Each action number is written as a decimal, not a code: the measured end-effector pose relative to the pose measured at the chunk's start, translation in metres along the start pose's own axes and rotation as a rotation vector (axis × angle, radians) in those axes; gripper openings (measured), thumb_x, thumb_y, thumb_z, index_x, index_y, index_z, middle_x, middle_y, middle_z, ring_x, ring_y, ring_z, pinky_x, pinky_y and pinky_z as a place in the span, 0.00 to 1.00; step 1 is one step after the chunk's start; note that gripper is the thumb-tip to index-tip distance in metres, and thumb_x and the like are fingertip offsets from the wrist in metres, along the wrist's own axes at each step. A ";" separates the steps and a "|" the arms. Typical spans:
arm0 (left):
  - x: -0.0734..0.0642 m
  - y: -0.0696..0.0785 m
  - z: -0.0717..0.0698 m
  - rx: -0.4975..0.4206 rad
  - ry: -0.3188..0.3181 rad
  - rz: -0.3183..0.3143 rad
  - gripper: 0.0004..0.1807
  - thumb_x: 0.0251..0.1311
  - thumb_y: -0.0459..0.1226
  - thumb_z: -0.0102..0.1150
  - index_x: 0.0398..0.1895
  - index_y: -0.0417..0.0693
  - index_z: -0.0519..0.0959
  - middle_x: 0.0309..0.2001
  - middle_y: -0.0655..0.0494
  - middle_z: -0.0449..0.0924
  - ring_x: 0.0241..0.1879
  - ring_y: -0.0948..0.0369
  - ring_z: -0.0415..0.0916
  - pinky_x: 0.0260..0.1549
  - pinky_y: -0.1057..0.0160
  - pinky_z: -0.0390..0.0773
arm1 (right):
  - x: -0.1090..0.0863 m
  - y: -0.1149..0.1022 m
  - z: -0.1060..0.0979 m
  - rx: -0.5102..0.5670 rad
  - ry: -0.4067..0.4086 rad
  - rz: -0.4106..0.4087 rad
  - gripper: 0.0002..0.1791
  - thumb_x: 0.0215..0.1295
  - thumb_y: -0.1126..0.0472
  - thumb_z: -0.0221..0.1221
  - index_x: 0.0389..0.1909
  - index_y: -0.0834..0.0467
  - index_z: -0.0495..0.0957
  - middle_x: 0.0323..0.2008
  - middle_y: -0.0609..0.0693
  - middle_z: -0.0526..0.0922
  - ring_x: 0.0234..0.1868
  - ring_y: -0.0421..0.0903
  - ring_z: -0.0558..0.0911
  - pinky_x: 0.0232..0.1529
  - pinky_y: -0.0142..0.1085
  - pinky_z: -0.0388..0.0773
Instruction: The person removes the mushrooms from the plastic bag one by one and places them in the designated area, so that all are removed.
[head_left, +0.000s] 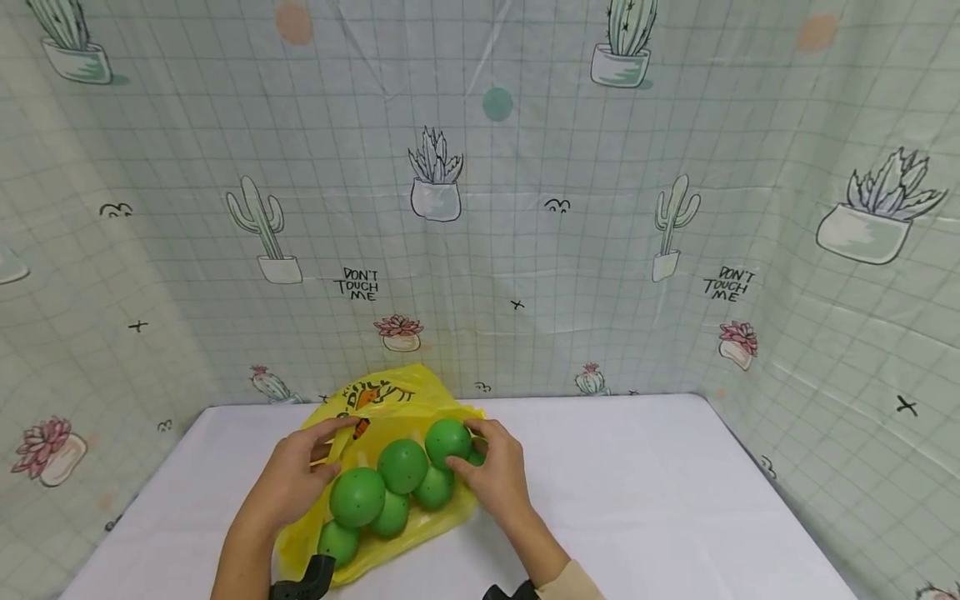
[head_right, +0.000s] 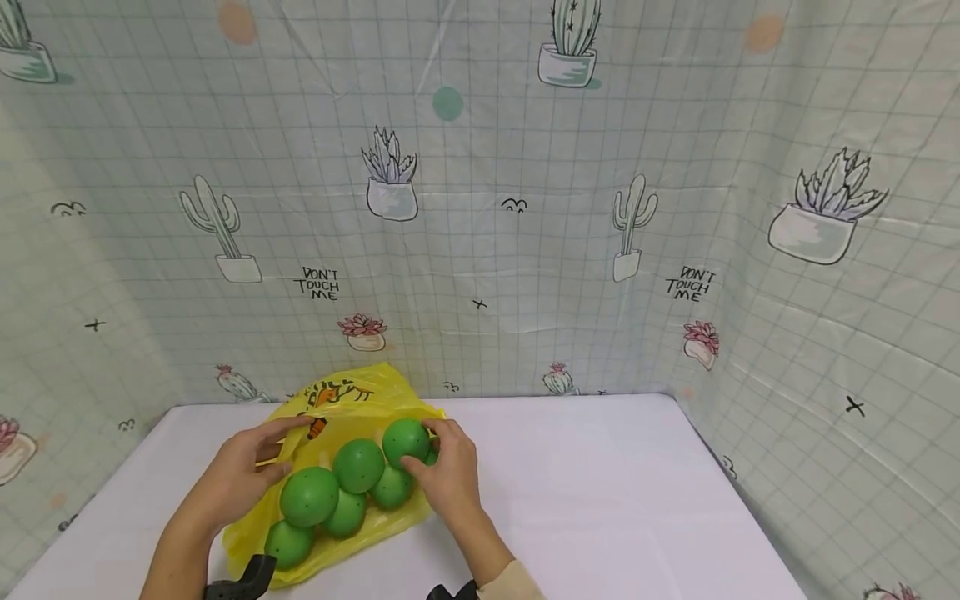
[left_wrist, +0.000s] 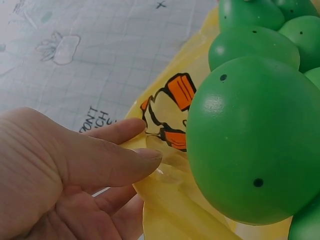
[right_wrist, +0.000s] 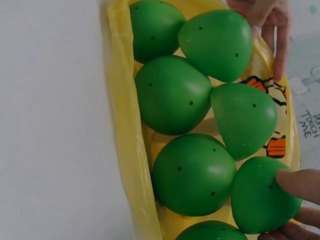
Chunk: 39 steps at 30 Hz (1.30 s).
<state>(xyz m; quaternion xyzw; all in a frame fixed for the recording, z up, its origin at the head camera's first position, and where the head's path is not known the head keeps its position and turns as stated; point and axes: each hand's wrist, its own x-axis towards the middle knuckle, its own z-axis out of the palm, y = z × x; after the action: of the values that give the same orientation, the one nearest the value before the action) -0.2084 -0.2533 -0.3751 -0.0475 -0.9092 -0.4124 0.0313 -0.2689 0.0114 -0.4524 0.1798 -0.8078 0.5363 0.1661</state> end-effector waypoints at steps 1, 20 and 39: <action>0.000 0.000 0.000 -0.003 0.000 0.003 0.35 0.64 0.16 0.58 0.74 0.45 0.74 0.72 0.30 0.68 0.66 0.31 0.72 0.59 0.39 0.81 | 0.000 0.000 0.000 -0.001 0.001 0.003 0.30 0.53 0.73 0.78 0.58 0.71 0.80 0.52 0.62 0.83 0.57 0.61 0.84 0.55 0.40 0.86; -0.001 0.000 0.000 -0.009 0.011 0.010 0.35 0.63 0.16 0.58 0.73 0.44 0.74 0.72 0.30 0.68 0.66 0.31 0.72 0.59 0.39 0.81 | -0.002 0.000 0.003 -0.021 0.018 -0.003 0.27 0.54 0.72 0.78 0.55 0.72 0.81 0.52 0.63 0.83 0.56 0.63 0.84 0.54 0.41 0.87; -0.001 -0.003 0.000 0.020 0.027 0.012 0.35 0.63 0.16 0.59 0.73 0.46 0.74 0.73 0.30 0.68 0.65 0.30 0.72 0.59 0.36 0.80 | 0.000 0.000 0.002 0.012 0.020 -0.014 0.25 0.58 0.71 0.76 0.56 0.71 0.81 0.51 0.61 0.84 0.56 0.59 0.85 0.53 0.38 0.87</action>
<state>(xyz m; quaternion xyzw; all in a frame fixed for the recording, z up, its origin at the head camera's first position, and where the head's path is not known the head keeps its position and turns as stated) -0.2083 -0.2560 -0.3774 -0.0473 -0.9126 -0.4035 0.0466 -0.2687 0.0095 -0.4529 0.1808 -0.8017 0.5415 0.1769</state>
